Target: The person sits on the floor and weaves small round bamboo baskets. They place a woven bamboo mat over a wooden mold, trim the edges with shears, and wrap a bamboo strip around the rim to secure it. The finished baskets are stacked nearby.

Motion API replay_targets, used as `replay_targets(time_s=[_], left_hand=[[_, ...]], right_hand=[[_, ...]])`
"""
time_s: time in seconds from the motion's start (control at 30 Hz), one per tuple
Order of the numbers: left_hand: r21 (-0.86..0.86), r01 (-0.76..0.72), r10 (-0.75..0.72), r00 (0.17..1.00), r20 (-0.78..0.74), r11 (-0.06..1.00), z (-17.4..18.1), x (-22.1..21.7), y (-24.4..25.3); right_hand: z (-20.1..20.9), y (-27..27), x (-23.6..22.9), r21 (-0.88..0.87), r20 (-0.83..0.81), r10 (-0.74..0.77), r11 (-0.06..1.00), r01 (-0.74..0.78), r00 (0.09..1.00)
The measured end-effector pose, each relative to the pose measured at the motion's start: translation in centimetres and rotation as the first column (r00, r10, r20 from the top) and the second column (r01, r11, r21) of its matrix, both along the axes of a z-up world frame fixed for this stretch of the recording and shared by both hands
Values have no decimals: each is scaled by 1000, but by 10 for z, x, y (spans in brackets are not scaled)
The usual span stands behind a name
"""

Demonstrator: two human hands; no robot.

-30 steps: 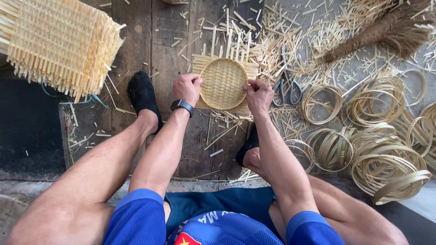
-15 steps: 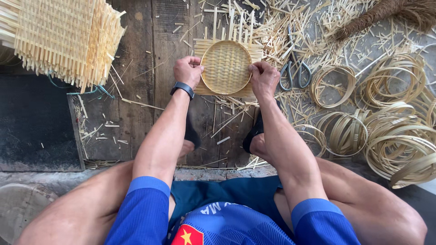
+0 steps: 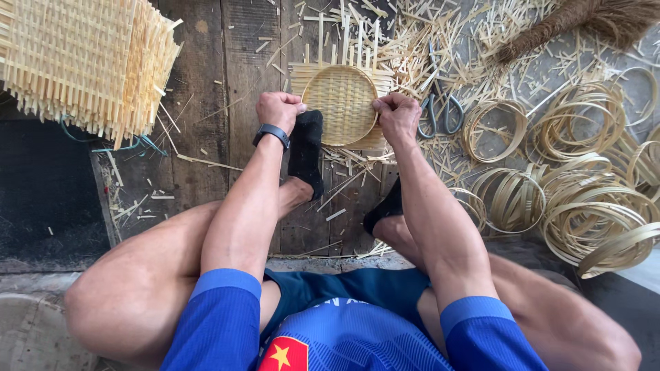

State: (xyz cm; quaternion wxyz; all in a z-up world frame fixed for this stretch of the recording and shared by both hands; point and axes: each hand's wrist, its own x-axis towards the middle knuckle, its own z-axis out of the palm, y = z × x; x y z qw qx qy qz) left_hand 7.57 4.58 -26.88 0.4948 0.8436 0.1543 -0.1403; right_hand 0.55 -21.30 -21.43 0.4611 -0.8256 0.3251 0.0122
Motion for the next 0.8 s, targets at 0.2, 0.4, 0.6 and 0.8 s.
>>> replay_targets(time_s=[0.2, 0.4, 0.6, 0.8], left_hand=[[-3, -9, 9, 1000, -28, 1000, 10, -2, -1], [63, 86, -82, 994, -69, 994, 37, 1, -5], [486, 271, -522, 683, 511, 831, 30, 29, -40], [242, 403, -469, 734, 491, 883, 7, 36, -65]], right_hand=[[-1, -10, 6, 53, -66, 18, 998, -14, 998], [-12, -14, 1, -31, 0, 120, 992, -120, 993], [-57, 86, -87, 612, -60, -314, 738, 283, 947], [-95, 121, -91, 872, -116, -576, 331, 361, 809]])
